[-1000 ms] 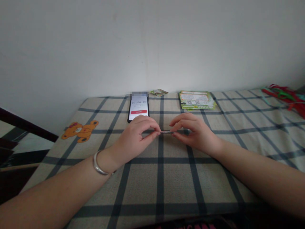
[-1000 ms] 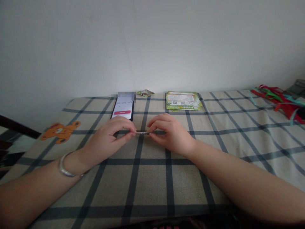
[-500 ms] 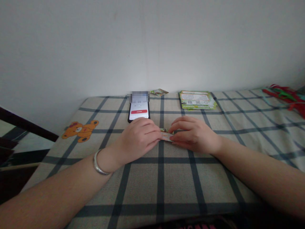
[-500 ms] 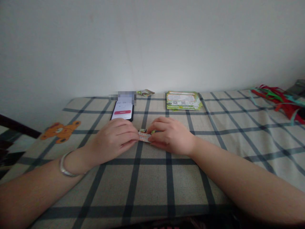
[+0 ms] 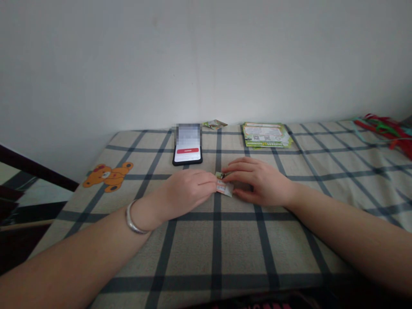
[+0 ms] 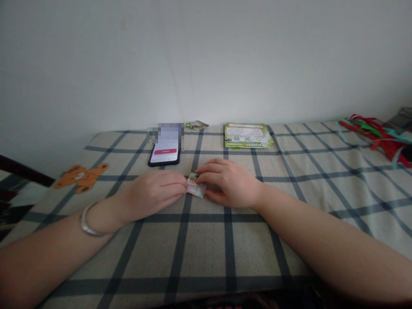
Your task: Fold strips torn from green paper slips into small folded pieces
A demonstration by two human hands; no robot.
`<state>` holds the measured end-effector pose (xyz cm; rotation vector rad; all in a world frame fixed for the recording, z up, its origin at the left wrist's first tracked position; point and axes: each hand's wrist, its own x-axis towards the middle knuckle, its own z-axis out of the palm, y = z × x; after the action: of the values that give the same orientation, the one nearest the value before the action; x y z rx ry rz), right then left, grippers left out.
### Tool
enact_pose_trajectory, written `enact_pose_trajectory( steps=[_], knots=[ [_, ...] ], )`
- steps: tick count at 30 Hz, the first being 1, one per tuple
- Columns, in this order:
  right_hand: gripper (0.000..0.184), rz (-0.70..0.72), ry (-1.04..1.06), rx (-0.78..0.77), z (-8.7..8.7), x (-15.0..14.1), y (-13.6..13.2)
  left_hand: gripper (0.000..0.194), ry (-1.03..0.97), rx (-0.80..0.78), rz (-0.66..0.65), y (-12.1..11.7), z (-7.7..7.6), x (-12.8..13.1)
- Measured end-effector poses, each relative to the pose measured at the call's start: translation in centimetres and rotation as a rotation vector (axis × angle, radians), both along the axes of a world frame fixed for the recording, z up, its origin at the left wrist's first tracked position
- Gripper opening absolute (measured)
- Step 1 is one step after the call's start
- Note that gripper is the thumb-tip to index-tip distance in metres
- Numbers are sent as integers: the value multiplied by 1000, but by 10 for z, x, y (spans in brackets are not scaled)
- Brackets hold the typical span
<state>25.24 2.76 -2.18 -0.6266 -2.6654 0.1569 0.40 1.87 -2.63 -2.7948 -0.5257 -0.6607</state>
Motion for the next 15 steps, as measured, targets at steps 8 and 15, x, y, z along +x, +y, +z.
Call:
enact_pose_trajectory(
  steps=[8,15],
  knots=[
    [48,17,-16,-123,0,1,0,16,24,-1,-59,2,-1,-1],
    [37,12,10,-123,1,-2,0,12,23,-8,-38,4,0,2]
  ],
)
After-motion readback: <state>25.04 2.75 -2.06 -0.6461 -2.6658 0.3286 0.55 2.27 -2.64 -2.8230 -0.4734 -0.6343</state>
